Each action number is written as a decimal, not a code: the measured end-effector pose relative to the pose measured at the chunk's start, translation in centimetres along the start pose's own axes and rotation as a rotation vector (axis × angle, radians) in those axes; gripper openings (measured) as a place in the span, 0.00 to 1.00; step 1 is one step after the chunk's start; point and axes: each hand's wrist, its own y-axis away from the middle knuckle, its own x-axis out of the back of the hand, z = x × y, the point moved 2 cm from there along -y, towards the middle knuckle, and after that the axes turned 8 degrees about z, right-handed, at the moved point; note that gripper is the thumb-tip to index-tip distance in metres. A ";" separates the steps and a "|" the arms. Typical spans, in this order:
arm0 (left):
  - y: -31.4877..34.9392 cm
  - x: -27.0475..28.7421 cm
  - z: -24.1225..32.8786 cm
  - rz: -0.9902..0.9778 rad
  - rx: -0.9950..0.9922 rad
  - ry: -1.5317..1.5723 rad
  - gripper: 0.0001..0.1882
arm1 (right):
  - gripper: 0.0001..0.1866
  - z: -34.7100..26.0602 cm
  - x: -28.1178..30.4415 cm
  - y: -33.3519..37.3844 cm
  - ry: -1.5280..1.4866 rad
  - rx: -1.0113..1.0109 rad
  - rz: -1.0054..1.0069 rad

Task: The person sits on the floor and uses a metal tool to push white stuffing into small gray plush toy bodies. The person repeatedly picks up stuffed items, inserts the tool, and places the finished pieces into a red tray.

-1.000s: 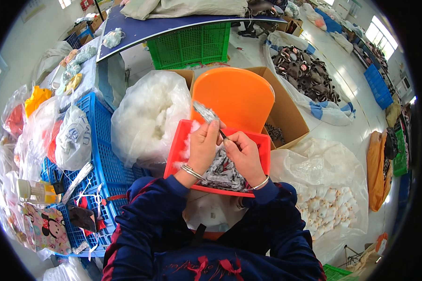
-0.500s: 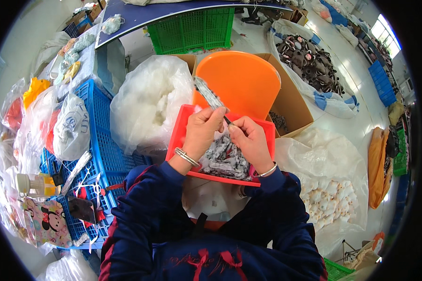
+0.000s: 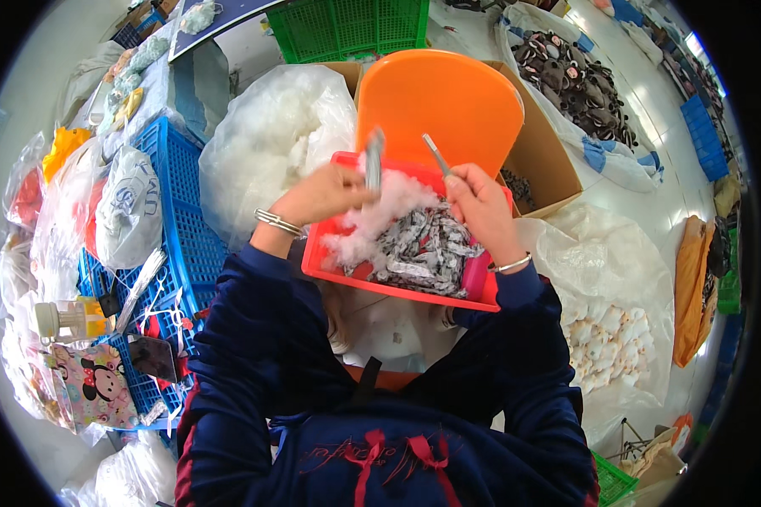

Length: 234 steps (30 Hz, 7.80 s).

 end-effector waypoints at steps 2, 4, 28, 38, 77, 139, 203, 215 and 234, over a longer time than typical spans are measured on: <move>0.3 -2.0 -2.9 -0.370 0.012 -0.271 0.15 | 0.07 0.4 1.0 -0.6 -0.047 0.034 0.064; 0.1 -5.4 -6.6 -0.558 -0.082 -0.563 0.18 | 0.07 0.3 1.2 -0.7 -0.010 0.029 0.074; 2.0 -0.9 2.6 -0.197 -0.192 0.866 0.09 | 0.20 0.7 -2.8 1.3 -0.155 0.018 -0.301; 2.6 0.9 2.2 -0.110 -0.248 0.743 0.08 | 0.22 1.6 1.6 -0.8 0.263 0.077 -0.060; 1.6 -2.3 2.9 -0.005 -0.242 0.451 0.08 | 0.06 -3.4 1.4 2.3 0.146 0.187 -0.204; 0.9 -5.0 4.1 0.221 -0.055 0.788 0.11 | 0.08 -3.2 -0.4 2.8 0.177 0.318 0.025; 0.6 -3.0 3.1 0.451 -0.027 0.992 0.16 | 0.07 -4.5 -0.2 3.2 0.304 0.463 0.125; 0.8 -3.1 2.9 0.367 0.001 1.011 0.17 | 0.06 -4.7 -0.9 3.2 0.437 0.621 0.189; 1.8 -3.6 4.3 0.340 -0.039 0.780 0.14 | 0.04 -3.4 -1.4 3.0 0.212 0.466 0.091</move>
